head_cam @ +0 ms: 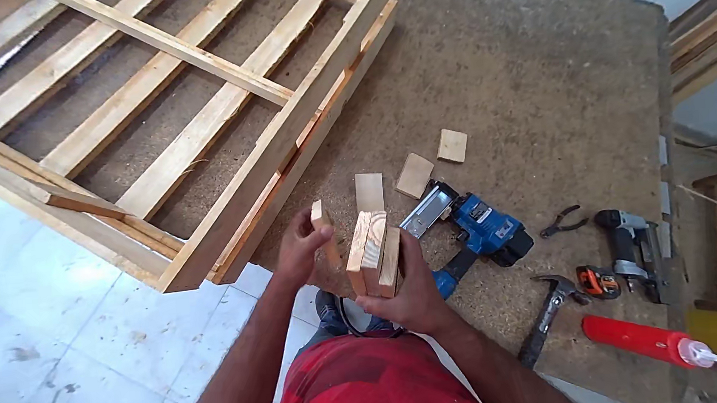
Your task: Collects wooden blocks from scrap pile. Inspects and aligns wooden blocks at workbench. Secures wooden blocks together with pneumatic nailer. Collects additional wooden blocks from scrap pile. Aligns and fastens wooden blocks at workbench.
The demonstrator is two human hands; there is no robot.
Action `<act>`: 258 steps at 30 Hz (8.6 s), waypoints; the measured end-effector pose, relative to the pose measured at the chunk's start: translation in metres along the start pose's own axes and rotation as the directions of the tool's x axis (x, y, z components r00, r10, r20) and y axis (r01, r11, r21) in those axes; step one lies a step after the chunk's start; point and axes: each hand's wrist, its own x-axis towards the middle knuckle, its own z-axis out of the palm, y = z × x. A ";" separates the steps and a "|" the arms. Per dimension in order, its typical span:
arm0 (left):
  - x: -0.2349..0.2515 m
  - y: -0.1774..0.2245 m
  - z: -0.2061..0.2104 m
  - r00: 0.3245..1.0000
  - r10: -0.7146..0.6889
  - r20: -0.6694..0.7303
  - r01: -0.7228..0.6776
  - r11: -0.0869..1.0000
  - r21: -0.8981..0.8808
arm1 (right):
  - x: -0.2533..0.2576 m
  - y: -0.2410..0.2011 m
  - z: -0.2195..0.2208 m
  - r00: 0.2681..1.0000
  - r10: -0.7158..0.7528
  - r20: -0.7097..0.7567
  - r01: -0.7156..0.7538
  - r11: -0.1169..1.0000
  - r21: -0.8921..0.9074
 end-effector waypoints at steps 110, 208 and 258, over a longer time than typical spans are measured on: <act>-0.108 0.049 0.059 0.890 0.170 0.424 -0.402 0.732 0.550 | -0.039 -0.058 -0.044 0.964 -0.043 0.263 0.115 0.957 -0.266; -0.068 -0.115 -0.103 0.843 -0.538 0.009 0.509 0.804 0.308 | 0.003 -0.055 0.011 0.846 0.368 0.386 -0.053 0.777 -0.627; 0.055 -0.066 0.084 0.934 -0.278 -0.225 0.240 0.021 0.970 | 0.026 0.091 -0.192 0.808 0.441 -0.392 -0.586 0.675 -0.449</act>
